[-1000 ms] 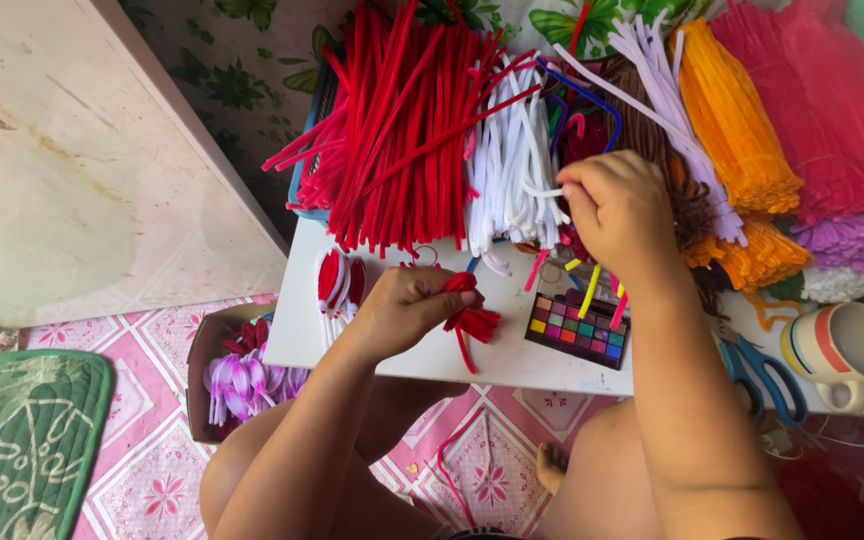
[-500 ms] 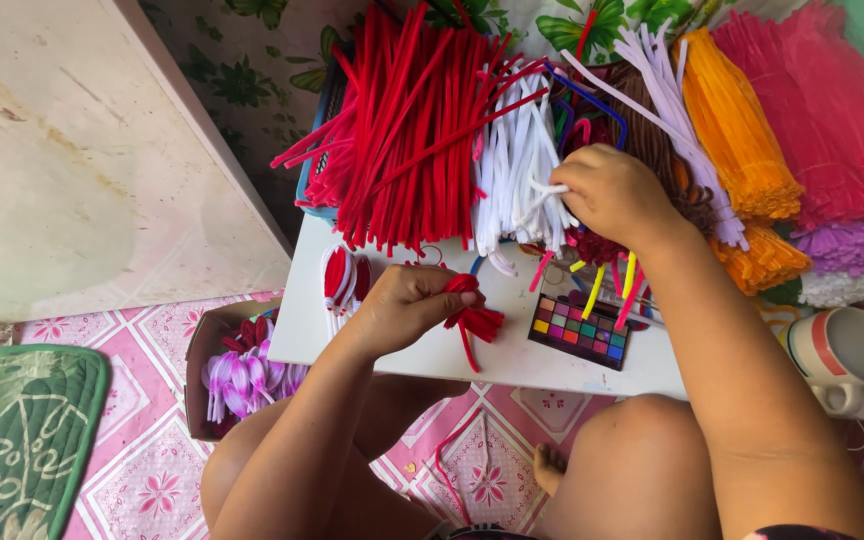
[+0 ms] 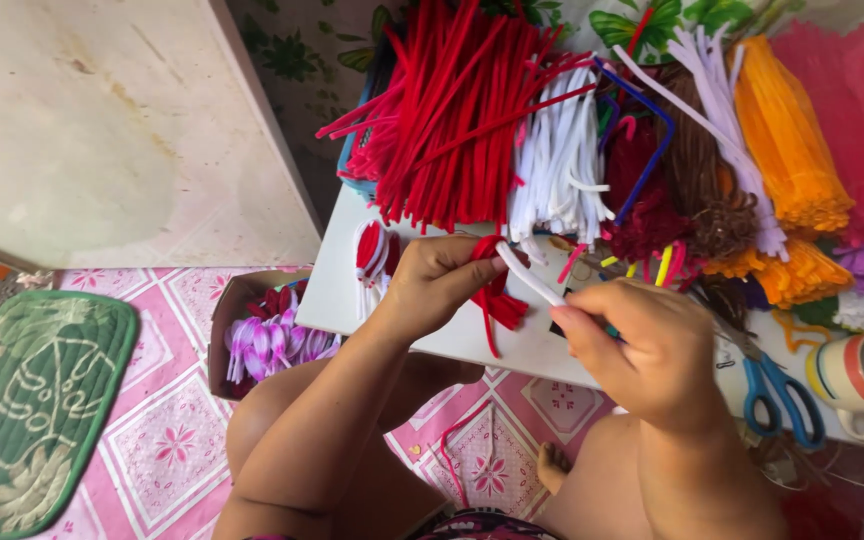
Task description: Bundling and twisting red pipe cleaners into small decorative shapes
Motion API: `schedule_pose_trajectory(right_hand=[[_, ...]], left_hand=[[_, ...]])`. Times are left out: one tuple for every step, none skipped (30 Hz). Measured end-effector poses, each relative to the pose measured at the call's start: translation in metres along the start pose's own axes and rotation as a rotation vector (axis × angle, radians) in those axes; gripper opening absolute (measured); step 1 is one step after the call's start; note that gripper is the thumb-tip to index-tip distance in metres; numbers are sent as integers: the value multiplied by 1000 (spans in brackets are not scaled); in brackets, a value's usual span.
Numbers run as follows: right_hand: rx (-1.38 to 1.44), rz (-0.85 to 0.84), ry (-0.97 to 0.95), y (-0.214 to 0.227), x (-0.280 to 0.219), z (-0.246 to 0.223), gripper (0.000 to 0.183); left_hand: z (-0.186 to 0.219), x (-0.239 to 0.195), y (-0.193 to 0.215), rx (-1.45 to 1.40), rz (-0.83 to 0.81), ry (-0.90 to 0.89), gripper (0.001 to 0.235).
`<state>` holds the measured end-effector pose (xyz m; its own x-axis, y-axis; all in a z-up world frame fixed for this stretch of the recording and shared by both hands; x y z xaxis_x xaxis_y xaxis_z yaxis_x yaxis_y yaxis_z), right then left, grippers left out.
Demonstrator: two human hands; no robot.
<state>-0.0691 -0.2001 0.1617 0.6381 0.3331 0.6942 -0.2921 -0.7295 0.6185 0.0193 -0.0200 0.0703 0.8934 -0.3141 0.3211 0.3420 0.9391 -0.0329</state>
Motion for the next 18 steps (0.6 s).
schedule_pose_trajectory(right_hand=[[6,0,0,-5,4,-5,8],[37,-10,-6,-11,9,-9,11],[61,-22,-10,-16,14,-12,15],[61,-25,-9,-18,11,-10,15],[36,-20,-2,-20,10,-8,16],[11,-15,4,-21,8,-5,17],[15,-18,6,-24,8,-3,17],[8,-17,10,-26,8,-1,17],[2,-13,7,-28,6,1,18],[6,-15,1,-29,5,0,18],[13,-15,5,-30,5,-1,18],[19,-15,8,-30,5,-2,18],[20,-16,8,-30,4,0,18],[15,-14,27,-31,4,0,18],[10,-13,45,-31,4,0,19],[11,-15,43,-31,3,1,19],[0,-5,36,-31,3,2,19],[-11,4,28,-31,2,3,20]], left_hand=[[18,0,0,4,3,4,28],[36,-1,0,-10,20,-17,27],[55,1,-1,-29,37,-41,27],[57,-1,3,-30,39,-41,27],[59,-1,7,-19,49,-51,26],[61,-1,10,-9,58,-61,25],[59,-2,9,-8,63,-60,25],[59,-1,8,-10,67,-82,24],[57,-2,6,-11,65,-98,23],[55,-3,6,-10,65,-91,23],[53,-1,5,-13,64,-93,21],[51,0,5,-16,64,-96,21],[50,-1,5,-16,65,-95,21],[50,-2,5,-17,62,-91,21],[49,-3,4,-18,58,-86,22],[48,-3,3,-19,58,-84,22],[48,-3,2,-19,60,-80,22],[47,-4,1,-19,62,-76,22]])
Point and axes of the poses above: each hand's wrist, its own x-axis towards the middle knuckle, its own y-axis out of the back of the hand, z = x × y, the point moved 5 cm from there along x, towards the middle knuckle, and after that the axes turned 2 degrees about y, right-handed, at the moved point
